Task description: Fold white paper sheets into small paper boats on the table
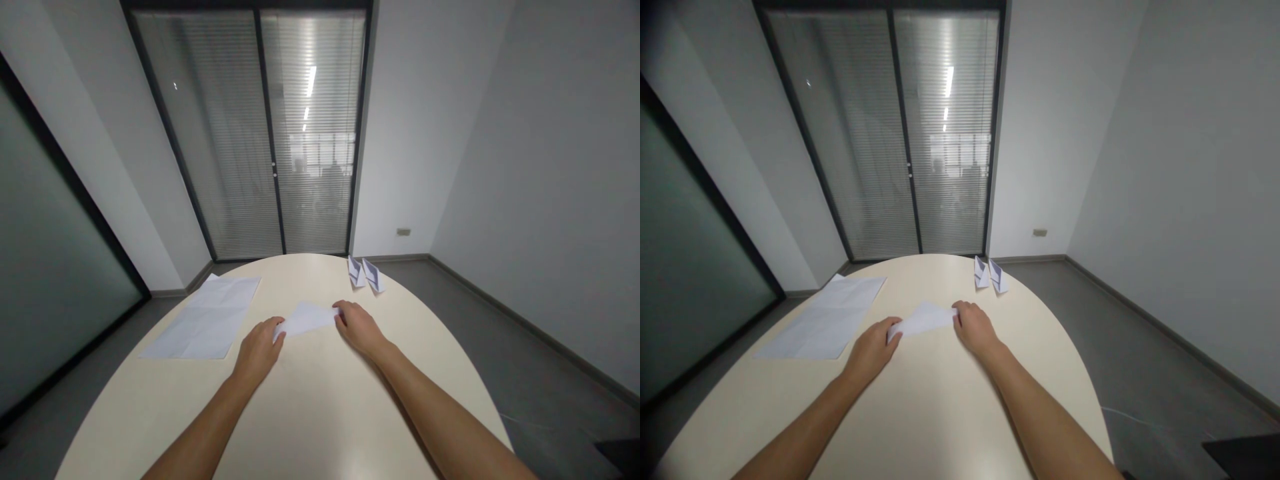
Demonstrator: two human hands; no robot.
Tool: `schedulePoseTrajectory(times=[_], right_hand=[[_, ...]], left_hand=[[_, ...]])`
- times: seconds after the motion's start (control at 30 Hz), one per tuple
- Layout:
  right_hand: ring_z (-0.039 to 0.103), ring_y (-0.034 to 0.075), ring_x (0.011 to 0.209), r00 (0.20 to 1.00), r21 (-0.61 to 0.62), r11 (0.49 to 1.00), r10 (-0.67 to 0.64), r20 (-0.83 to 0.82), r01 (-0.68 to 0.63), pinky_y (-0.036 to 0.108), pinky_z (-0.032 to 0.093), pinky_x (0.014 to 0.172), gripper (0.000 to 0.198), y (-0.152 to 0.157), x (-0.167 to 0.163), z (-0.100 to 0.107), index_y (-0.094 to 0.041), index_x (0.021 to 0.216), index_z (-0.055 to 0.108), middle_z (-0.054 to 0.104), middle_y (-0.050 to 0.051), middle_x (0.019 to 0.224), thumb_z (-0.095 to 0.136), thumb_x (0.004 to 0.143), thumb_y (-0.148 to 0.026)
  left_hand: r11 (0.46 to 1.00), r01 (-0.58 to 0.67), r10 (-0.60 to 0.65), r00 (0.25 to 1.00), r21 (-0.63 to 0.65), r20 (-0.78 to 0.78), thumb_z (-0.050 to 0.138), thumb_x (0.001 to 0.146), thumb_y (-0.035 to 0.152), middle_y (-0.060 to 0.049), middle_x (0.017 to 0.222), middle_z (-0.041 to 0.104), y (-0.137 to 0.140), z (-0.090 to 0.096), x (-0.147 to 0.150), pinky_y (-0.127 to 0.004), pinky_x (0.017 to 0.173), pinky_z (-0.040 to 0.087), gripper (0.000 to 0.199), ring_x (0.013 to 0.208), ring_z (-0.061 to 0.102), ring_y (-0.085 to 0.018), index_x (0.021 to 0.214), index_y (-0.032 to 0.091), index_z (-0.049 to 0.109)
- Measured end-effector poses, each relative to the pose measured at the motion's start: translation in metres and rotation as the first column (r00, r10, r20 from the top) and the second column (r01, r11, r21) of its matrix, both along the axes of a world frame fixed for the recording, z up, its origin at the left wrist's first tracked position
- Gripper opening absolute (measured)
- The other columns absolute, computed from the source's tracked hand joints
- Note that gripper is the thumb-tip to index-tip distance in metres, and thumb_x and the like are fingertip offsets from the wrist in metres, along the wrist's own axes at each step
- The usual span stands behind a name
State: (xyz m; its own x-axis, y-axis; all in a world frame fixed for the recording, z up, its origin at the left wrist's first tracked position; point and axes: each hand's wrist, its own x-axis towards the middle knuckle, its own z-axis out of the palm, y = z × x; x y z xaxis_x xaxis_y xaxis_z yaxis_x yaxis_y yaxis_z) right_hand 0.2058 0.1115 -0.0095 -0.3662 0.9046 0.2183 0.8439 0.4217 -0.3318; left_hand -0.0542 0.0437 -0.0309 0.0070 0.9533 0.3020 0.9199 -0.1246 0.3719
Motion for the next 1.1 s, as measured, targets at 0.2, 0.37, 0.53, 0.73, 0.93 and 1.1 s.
schedulePoseTrajectory(times=[0.2,0.37,0.53,0.73,0.93,1.1], right_hand=[[0.059,0.023,0.113,1.0,-0.001,1.0,0.001,-0.004,-0.001,0.03,0.039,0.097,0.036,0.0,0.0,-0.001,-0.015,0.13,0.056,0.067,0.013,0.119,0.046,0.096,-0.024],[0.056,0.023,0.116,1.0,0.008,1.0,-0.002,-0.002,0.002,0.03,0.039,0.1,0.04,0.0,0.0,-0.002,-0.016,0.134,0.054,0.063,0.012,0.124,0.048,0.095,-0.022],[0.051,0.027,0.122,0.999,0.133,0.991,-0.018,0.051,0.011,0.037,0.041,0.102,0.04,-0.007,-0.005,0.006,-0.017,0.133,0.057,0.054,0.014,0.138,0.051,0.093,-0.02],[0.045,0.024,0.134,0.947,0.128,0.939,0.32,0.021,-0.32,0.04,0.031,0.115,0.042,-0.035,-0.029,0.012,-0.018,0.139,0.054,0.052,0.013,0.145,0.045,0.1,-0.031],[0.027,0.032,0.148,0.896,-0.101,0.893,0.443,0.029,-0.438,0.054,0.02,0.121,0.07,-0.041,-0.038,0.005,-0.016,0.153,0.036,0.033,0.014,0.16,0.042,0.098,-0.058],[0.022,0.033,0.15,0.912,-0.137,0.905,0.409,0.026,-0.402,0.054,0.018,0.122,0.077,-0.036,-0.034,0.004,-0.015,0.155,0.034,0.028,0.013,0.161,0.04,0.096,-0.064]], left_hand=[[0.999,0.012,-0.011,1.0,0.035,-0.012,0.052,0.094,0.02,-0.008,0.12,0.067,0.0,-0.004,-0.001,-0.036,0.099,0.047,0.032,0.11,0.061,-0.023,0.125,0.019,0.058],[0.99,0.072,-0.069,0.997,0.122,-0.031,0.054,0.092,0.015,-0.007,0.126,0.063,0.0,-0.003,-0.002,-0.037,0.107,0.044,0.031,0.12,0.054,-0.022,0.12,0.021,0.064],[0.979,0.169,-0.163,0.985,0.114,-0.06,0.056,0.09,0.007,-0.005,0.124,0.066,0.003,-0.001,0.002,-0.038,0.109,0.044,0.031,0.121,0.053,-0.022,0.106,0.024,0.076],[0.972,0.211,-0.203,0.976,0.101,-0.081,0.059,0.088,0.006,-0.005,0.116,0.071,0.009,0.005,0.01,-0.038,0.106,0.047,0.033,0.115,0.055,-0.022,0.108,0.026,0.077],[0.973,0.215,-0.204,0.972,0.09,-0.116,0.058,0.087,0.004,-0.005,0.119,0.071,0.01,0.011,0.011,-0.042,0.106,0.046,0.036,0.117,0.055,-0.024,0.111,0.024,0.076],[0.978,0.184,-0.169,0.975,0.101,-0.144,0.054,0.084,0.002,-0.005,0.12,0.072,0.008,0.011,0.013,-0.044,0.104,0.048,0.039,0.117,0.055,-0.026,0.11,0.021,0.076]])
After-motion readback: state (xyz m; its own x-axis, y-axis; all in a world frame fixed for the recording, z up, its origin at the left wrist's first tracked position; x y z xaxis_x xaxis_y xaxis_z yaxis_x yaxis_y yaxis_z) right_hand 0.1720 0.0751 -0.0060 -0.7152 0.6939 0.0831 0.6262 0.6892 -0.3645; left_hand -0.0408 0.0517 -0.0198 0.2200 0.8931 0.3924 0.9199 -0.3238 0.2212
